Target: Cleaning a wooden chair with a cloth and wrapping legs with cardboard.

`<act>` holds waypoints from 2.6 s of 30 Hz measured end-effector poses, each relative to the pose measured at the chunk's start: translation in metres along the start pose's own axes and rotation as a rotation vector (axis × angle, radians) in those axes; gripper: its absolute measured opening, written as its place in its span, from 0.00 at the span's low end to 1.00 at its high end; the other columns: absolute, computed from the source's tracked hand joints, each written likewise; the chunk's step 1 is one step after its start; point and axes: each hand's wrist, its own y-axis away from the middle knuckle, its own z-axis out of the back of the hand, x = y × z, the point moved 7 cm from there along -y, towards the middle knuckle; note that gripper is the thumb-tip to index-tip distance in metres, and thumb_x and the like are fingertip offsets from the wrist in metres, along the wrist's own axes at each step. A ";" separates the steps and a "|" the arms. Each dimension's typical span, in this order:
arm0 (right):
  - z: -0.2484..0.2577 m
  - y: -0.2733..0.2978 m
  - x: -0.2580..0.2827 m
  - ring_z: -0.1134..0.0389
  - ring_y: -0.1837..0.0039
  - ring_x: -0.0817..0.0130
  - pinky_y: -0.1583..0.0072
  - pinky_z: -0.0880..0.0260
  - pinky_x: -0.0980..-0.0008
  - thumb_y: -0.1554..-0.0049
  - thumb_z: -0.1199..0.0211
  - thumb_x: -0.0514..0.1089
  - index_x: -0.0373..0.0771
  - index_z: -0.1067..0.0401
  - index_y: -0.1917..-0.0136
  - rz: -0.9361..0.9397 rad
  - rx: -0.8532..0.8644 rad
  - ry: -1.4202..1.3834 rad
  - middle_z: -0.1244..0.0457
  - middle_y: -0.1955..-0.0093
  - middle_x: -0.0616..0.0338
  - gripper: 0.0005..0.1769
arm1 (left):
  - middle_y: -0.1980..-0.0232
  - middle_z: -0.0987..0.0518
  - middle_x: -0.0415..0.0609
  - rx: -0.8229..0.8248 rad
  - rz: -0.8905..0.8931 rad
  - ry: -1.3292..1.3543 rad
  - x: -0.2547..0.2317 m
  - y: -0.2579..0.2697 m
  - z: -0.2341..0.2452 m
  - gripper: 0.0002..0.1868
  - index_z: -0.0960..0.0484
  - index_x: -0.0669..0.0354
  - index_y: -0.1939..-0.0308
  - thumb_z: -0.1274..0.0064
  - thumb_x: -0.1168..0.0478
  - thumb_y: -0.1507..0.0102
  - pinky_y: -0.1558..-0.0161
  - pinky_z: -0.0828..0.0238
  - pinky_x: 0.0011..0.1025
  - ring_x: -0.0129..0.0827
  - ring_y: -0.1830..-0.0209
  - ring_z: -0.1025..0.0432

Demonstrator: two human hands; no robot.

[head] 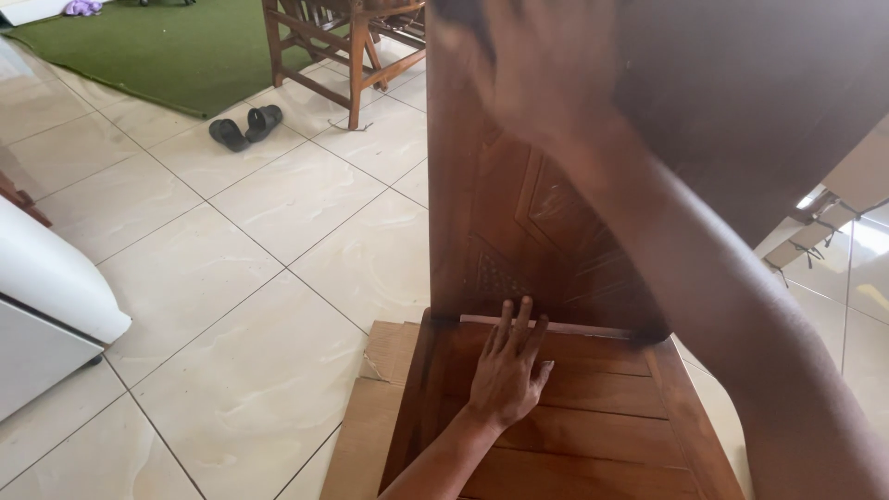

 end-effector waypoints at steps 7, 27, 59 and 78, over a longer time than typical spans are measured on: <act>-0.062 0.092 0.060 0.70 0.15 0.48 0.25 0.78 0.33 0.29 0.70 0.74 0.48 0.60 0.13 0.213 0.238 -0.082 0.69 0.14 0.64 0.42 | 0.19 0.44 0.57 0.038 -0.061 0.044 -0.006 0.003 -0.009 0.28 0.28 0.62 0.31 0.46 0.56 0.34 0.27 0.46 0.51 0.56 0.21 0.47; -0.084 0.343 0.018 0.40 0.23 0.61 0.26 0.41 0.55 0.37 0.44 0.52 0.53 0.33 0.25 0.533 -0.026 -0.148 0.40 0.23 0.68 0.27 | 0.47 0.14 0.45 0.097 -0.365 -0.035 -0.028 0.024 -0.026 0.14 0.12 0.47 0.50 0.49 0.54 0.35 0.41 0.24 0.36 0.38 0.44 0.20; -0.104 0.376 0.085 0.47 0.23 0.32 0.28 0.43 0.42 0.39 0.56 0.76 0.40 0.52 0.18 0.021 0.941 -0.457 0.54 0.16 0.47 0.51 | 0.50 0.15 0.53 0.790 -0.587 0.055 -0.127 0.059 -0.011 0.37 0.17 0.50 0.48 0.64 0.27 0.40 0.39 0.33 0.47 0.48 0.43 0.22; 0.085 0.549 0.003 0.58 0.16 0.45 0.25 0.48 0.40 0.37 0.56 0.72 0.50 0.53 0.16 -0.480 0.956 -0.229 0.55 0.14 0.58 0.44 | 0.39 0.17 0.48 0.344 -0.630 0.160 -0.104 0.083 -0.036 0.25 0.15 0.47 0.42 0.50 0.38 0.32 0.33 0.31 0.42 0.44 0.36 0.24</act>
